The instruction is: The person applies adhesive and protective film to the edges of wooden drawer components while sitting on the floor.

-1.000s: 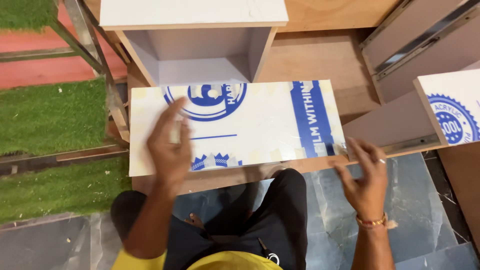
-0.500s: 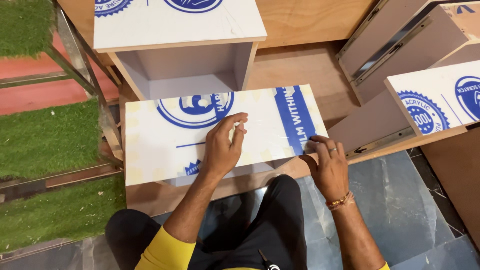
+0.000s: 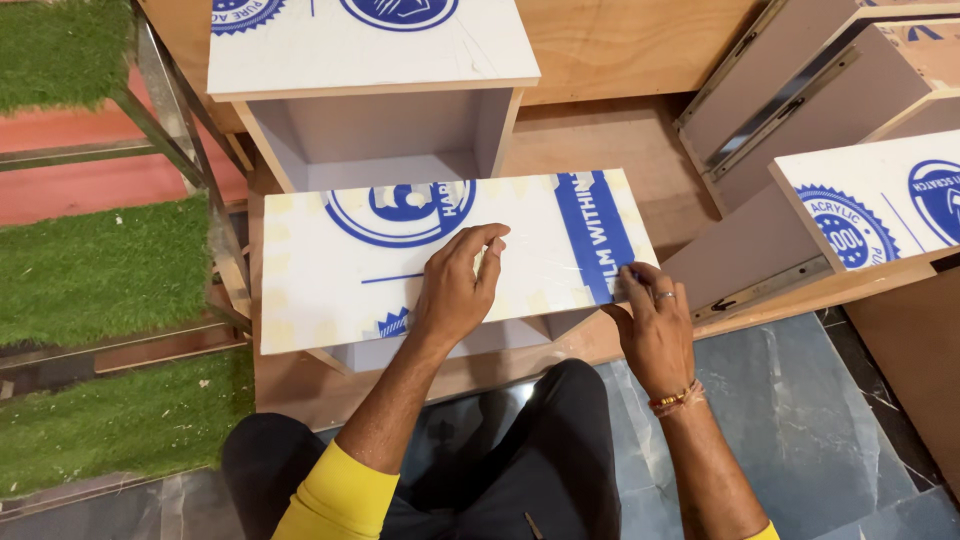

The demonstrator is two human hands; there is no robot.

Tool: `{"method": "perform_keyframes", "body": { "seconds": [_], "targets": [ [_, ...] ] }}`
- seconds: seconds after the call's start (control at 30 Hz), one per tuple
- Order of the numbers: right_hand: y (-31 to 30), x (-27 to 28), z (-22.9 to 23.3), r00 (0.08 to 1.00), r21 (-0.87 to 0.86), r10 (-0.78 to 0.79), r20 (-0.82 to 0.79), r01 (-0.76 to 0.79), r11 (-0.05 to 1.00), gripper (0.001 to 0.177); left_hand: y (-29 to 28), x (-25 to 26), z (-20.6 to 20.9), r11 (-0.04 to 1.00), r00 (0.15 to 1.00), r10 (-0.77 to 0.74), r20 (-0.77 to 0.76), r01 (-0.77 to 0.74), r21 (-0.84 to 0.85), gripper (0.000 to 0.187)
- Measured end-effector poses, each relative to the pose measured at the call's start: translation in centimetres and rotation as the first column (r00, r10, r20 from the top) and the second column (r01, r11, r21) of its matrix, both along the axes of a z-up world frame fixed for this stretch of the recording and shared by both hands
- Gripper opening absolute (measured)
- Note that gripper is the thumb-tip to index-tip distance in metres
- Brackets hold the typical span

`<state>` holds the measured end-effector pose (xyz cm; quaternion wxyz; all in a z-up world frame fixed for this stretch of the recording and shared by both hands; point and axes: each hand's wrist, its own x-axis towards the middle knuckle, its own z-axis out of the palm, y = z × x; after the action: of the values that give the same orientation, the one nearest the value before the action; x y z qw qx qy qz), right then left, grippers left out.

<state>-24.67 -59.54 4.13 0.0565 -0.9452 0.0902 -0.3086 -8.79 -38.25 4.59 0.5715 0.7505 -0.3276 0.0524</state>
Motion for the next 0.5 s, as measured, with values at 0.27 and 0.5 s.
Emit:
{"method": "perform_keyframes", "body": {
  "seconds": [0.27,0.5],
  "targets": [
    [-0.4,-0.4,0.2,0.994,0.117,0.062,0.092,-0.073,0.990,0.039,0.1,-0.1,0.1,1.000,1.000,0.006,0.026,-0.006,-0.003,0.023],
    [-0.6,-0.7,-0.7,0.994,0.167,0.040,0.104,-0.057,0.984,0.019,-0.1,0.0,0.3,1.000,1.000,0.003,0.011,-0.003,0.003,0.023]
  ]
}}
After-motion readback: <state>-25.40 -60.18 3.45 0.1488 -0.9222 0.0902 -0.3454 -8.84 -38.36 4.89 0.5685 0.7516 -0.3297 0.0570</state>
